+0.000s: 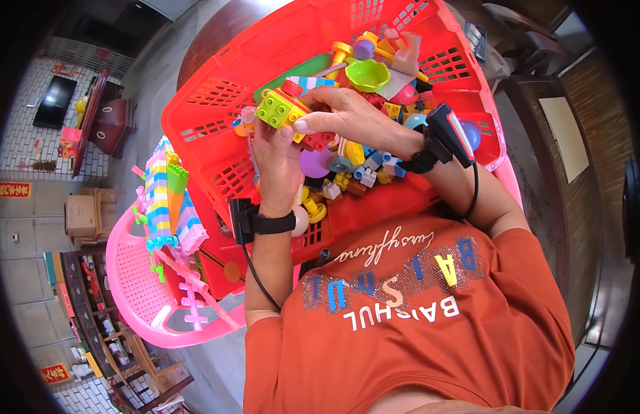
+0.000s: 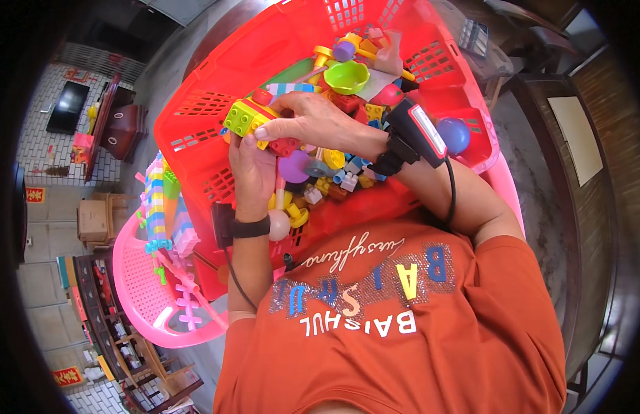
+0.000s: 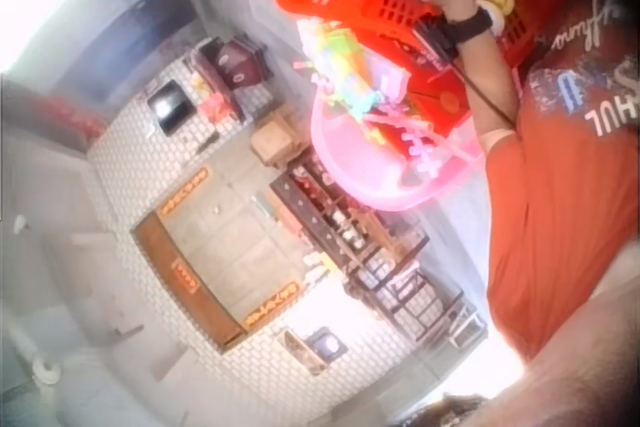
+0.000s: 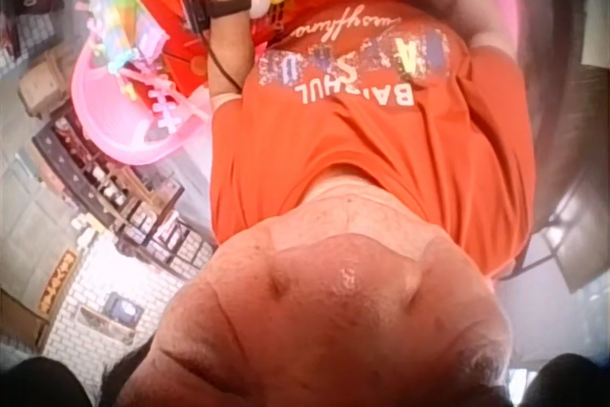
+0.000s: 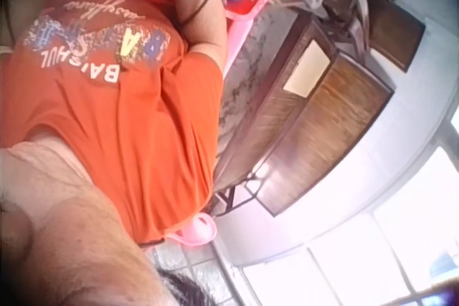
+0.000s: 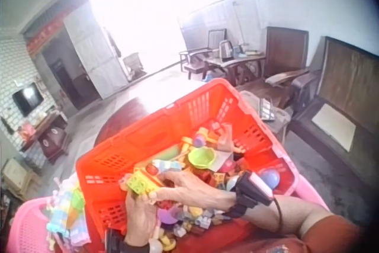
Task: Sorting and assembling colorful building blocks inside a red plastic basket.
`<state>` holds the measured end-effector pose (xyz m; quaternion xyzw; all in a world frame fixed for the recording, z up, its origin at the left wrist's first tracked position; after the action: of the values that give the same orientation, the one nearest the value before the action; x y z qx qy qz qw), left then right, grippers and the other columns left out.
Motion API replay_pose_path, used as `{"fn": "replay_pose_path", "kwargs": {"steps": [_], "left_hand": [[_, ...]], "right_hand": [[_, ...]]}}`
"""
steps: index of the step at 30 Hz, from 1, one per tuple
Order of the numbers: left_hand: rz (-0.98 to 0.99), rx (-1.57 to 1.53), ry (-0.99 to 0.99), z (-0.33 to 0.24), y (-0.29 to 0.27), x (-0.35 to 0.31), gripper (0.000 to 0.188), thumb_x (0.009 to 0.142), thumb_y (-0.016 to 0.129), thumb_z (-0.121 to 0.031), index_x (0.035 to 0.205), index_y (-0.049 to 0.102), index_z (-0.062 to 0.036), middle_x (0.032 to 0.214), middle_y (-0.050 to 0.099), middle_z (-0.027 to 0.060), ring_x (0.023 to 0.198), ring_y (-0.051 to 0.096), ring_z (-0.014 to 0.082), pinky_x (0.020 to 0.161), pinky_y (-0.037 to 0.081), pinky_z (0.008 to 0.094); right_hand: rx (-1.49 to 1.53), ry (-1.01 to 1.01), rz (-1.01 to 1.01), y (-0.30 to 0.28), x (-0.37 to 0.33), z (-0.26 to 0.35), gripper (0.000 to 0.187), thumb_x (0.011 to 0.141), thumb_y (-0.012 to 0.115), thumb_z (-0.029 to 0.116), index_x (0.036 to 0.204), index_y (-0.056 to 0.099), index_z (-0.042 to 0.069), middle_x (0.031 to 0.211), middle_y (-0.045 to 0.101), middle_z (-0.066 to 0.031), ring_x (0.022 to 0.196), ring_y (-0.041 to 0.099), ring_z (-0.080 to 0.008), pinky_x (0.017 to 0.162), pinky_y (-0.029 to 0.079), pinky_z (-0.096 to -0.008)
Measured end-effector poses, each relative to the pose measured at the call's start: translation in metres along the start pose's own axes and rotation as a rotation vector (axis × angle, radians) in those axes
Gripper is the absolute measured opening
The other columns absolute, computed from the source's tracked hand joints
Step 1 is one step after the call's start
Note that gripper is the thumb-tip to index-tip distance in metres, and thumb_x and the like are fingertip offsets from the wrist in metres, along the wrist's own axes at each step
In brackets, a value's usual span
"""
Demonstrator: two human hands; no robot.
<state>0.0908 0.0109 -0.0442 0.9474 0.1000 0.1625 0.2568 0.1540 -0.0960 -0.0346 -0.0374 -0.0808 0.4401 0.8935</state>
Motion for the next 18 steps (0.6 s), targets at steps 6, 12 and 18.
{"fn": "replay_pose_path", "kwargs": {"steps": [6,12,18], "left_hand": [[0.01,0.074,0.011,-0.001,-0.005,0.002,0.049,0.088,0.062,-0.024,0.128,0.041,-0.0049,0.12,0.053,0.0079,0.114,0.052,0.0213,0.099,0.042,0.0392],[-0.024,-0.026,0.001,-0.008,-0.004,0.004,0.05,0.092,0.052,-0.037,0.128,0.042,-0.004,0.122,0.052,0.0112,0.111,0.054,0.023,0.094,0.047,0.039],[-0.218,-0.156,0.079,-0.025,-0.032,0.005,0.052,0.093,0.046,-0.045,0.131,0.042,-0.0095,0.126,0.052,0.0072,0.115,0.051,0.0245,0.097,0.042,0.043]], "right_hand": [[-0.061,0.02,0.076,0.006,0.002,0.0,0.057,0.088,0.058,0.045,0.116,0.054,-0.005,0.096,0.059,-0.0115,0.089,0.057,-0.0166,0.078,0.047,-0.028],[-0.296,-0.34,-0.233,-0.018,0.003,0.01,0.053,0.087,0.059,0.043,0.112,0.056,-0.004,0.087,0.062,-0.0148,0.074,0.062,-0.0201,0.064,0.05,-0.0309],[-0.818,-0.002,0.024,-0.067,0.006,-0.009,0.022,0.086,0.059,0.019,0.098,0.063,0.002,0.076,0.065,-0.0084,0.065,0.063,-0.0157,0.059,0.048,-0.0275]]}}
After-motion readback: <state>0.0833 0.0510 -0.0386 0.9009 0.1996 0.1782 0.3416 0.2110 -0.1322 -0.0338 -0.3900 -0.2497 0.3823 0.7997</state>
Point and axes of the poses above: each hand's wrist, its own x-axis towards the middle knuckle, its own y-axis out of the palm, z = x × y, the point moved 7 cm from there along x, towards the middle knuckle
